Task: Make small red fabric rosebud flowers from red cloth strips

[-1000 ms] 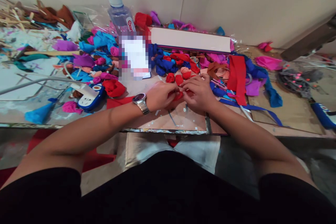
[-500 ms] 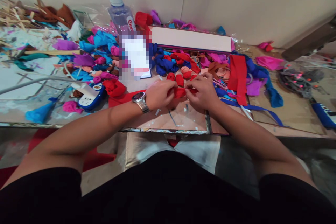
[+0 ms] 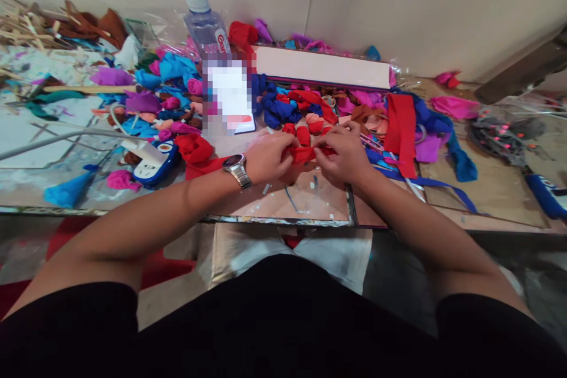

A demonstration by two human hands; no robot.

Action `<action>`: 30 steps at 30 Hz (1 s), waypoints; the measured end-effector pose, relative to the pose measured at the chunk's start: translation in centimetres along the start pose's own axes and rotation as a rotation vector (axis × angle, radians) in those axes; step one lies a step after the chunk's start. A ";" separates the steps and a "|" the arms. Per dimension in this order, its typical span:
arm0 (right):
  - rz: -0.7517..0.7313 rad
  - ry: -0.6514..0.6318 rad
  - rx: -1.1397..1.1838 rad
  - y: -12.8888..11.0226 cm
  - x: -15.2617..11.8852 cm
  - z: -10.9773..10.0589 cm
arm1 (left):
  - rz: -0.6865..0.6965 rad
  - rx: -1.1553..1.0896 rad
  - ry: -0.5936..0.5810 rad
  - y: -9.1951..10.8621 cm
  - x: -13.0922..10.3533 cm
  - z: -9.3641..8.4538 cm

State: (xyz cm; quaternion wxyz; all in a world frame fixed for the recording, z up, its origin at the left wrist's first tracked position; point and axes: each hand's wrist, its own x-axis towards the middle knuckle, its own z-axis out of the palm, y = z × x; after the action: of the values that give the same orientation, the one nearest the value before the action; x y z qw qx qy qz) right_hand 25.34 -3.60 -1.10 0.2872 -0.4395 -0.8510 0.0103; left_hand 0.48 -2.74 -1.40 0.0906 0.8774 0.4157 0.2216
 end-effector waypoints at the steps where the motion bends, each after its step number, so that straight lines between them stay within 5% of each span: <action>1: -0.011 -0.012 0.002 -0.1 0.0 0.0 | 0.025 -0.012 -0.009 0.1 -0.1 0.0; 30: -0.084 -0.054 0.047 -0.6 -0.3 0.5 | 0.068 -0.178 -0.037 0.5 -0.4 0.1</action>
State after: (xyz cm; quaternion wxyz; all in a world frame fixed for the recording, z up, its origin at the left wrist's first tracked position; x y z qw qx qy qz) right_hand 24.75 -4.11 -1.50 0.2747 -0.3960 -0.8757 0.0302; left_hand 0.69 -3.35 -1.44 0.1682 0.8834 0.3627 0.2445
